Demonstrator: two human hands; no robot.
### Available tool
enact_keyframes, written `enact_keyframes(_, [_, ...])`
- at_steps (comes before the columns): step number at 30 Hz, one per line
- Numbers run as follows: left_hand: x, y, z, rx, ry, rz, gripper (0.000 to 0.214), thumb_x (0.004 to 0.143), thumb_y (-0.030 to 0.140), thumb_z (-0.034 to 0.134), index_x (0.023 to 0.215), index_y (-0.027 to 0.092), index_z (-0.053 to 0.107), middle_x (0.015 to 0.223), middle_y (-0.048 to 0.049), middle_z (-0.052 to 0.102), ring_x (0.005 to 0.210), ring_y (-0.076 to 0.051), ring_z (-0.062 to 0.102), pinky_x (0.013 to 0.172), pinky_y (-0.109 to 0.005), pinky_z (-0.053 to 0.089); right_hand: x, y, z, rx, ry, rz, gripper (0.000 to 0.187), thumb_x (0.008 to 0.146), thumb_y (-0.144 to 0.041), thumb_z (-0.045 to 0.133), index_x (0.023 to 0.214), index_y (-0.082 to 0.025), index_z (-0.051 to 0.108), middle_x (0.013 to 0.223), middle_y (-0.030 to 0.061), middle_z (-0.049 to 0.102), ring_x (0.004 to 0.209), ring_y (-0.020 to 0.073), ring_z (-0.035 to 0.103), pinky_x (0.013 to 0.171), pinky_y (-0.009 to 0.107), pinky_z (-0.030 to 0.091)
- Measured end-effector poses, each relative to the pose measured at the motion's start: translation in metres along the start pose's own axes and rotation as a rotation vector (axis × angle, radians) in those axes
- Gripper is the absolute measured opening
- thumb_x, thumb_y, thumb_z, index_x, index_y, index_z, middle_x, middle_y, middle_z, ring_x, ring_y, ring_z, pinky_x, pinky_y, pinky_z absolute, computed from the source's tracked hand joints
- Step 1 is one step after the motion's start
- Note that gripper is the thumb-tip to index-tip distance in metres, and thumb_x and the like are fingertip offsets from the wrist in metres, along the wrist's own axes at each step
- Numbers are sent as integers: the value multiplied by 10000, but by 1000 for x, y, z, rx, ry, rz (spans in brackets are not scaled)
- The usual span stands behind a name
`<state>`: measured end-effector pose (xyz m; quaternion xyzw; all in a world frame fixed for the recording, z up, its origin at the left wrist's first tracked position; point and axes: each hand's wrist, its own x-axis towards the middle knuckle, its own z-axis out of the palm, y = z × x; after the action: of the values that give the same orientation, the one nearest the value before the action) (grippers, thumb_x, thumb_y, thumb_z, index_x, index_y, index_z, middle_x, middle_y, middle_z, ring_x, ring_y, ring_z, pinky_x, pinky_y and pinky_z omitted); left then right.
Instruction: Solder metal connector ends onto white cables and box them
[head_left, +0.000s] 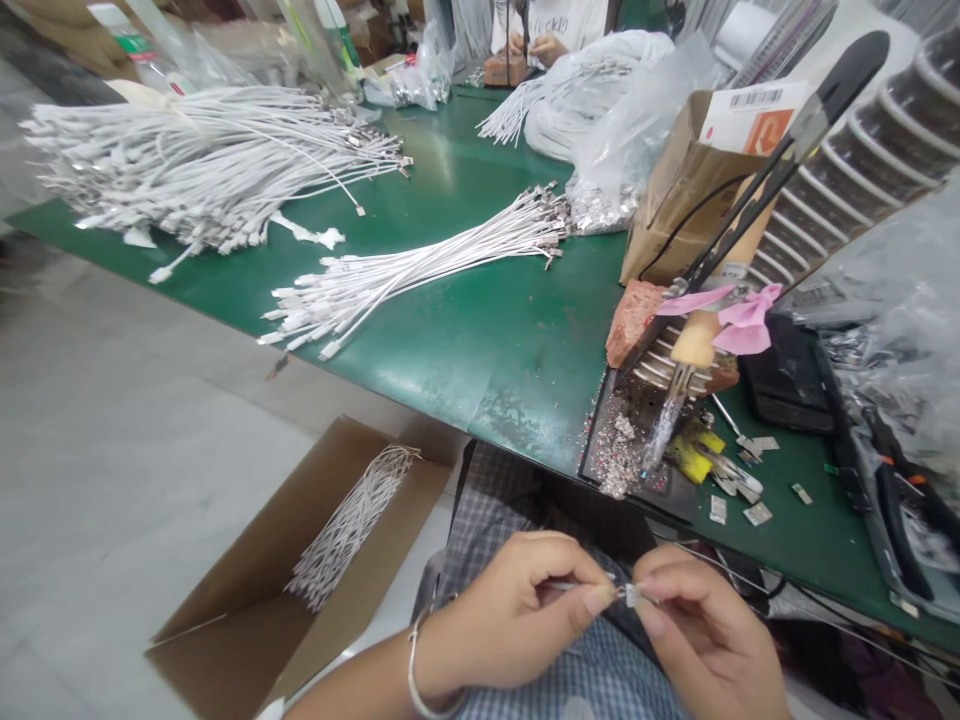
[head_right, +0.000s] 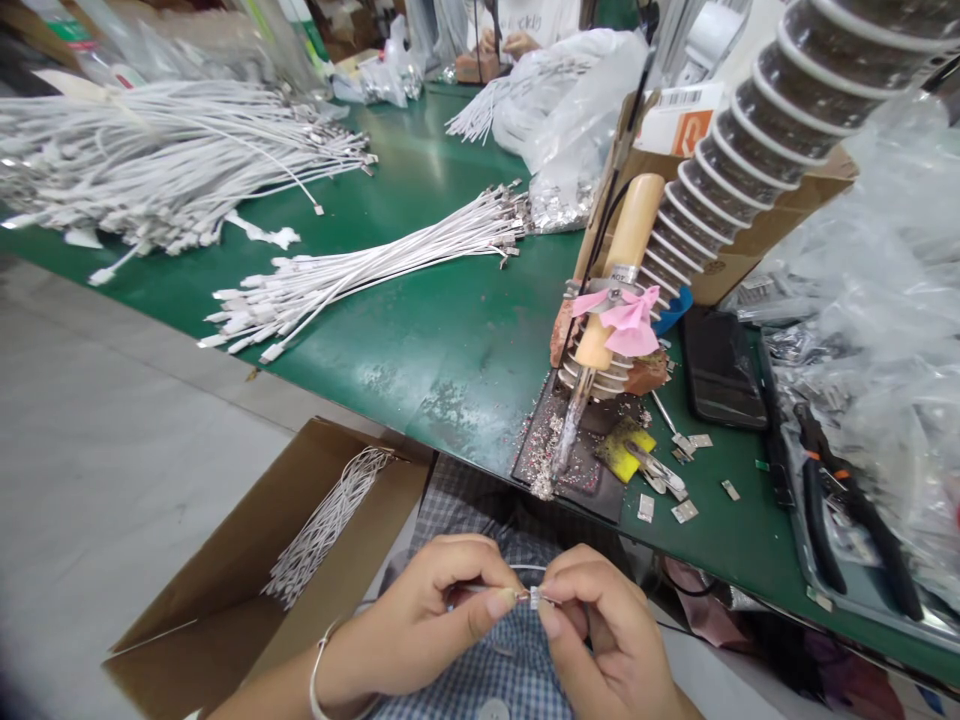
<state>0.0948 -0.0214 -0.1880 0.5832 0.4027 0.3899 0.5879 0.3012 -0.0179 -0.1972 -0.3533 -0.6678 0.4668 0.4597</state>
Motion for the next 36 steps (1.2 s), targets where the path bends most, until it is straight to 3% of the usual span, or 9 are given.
enact_keyframes(5, [-1,-2,2,-62,-19,-59,333,998,393,594,921,111,753,729,-54,666,633,-107,539,589,-209,405,6,-2,1,-15,5,-24,131,967,-141,593,1038,-236,647,808,42,644,697,153,660,559,215,542])
enact_keyframes(12, [-1,-2,2,-132,-26,-173,265,955,348,626,866,105,682,625,32,477,540,-64,352,497,-181,283,4,-2,1,-17,-26,-22,99,1002,-177,570,1050,-240,629,815,34,621,698,134,643,567,200,521])
enact_keyframes(24, [5,2,1,-99,-27,-191,249,915,320,626,824,99,697,658,-8,545,569,-74,416,510,-174,332,6,-1,1,-49,-38,-19,138,990,-143,566,1065,-242,627,825,35,630,707,137,643,573,206,514])
enact_keyframes(30, [5,1,2,-114,-16,-227,245,902,325,650,820,97,687,619,15,516,529,-57,374,486,-161,292,4,5,-1,-70,-53,-42,185,958,-102,567,1068,-243,616,833,29,626,738,142,645,589,206,521])
enact_keyframes(36, [0,-2,-3,-135,-53,-243,307,926,405,654,804,124,666,666,-10,575,594,-85,465,556,-177,363,-1,2,-14,-140,-26,5,130,975,-270,641,1102,-247,629,779,10,590,662,131,603,565,211,504])
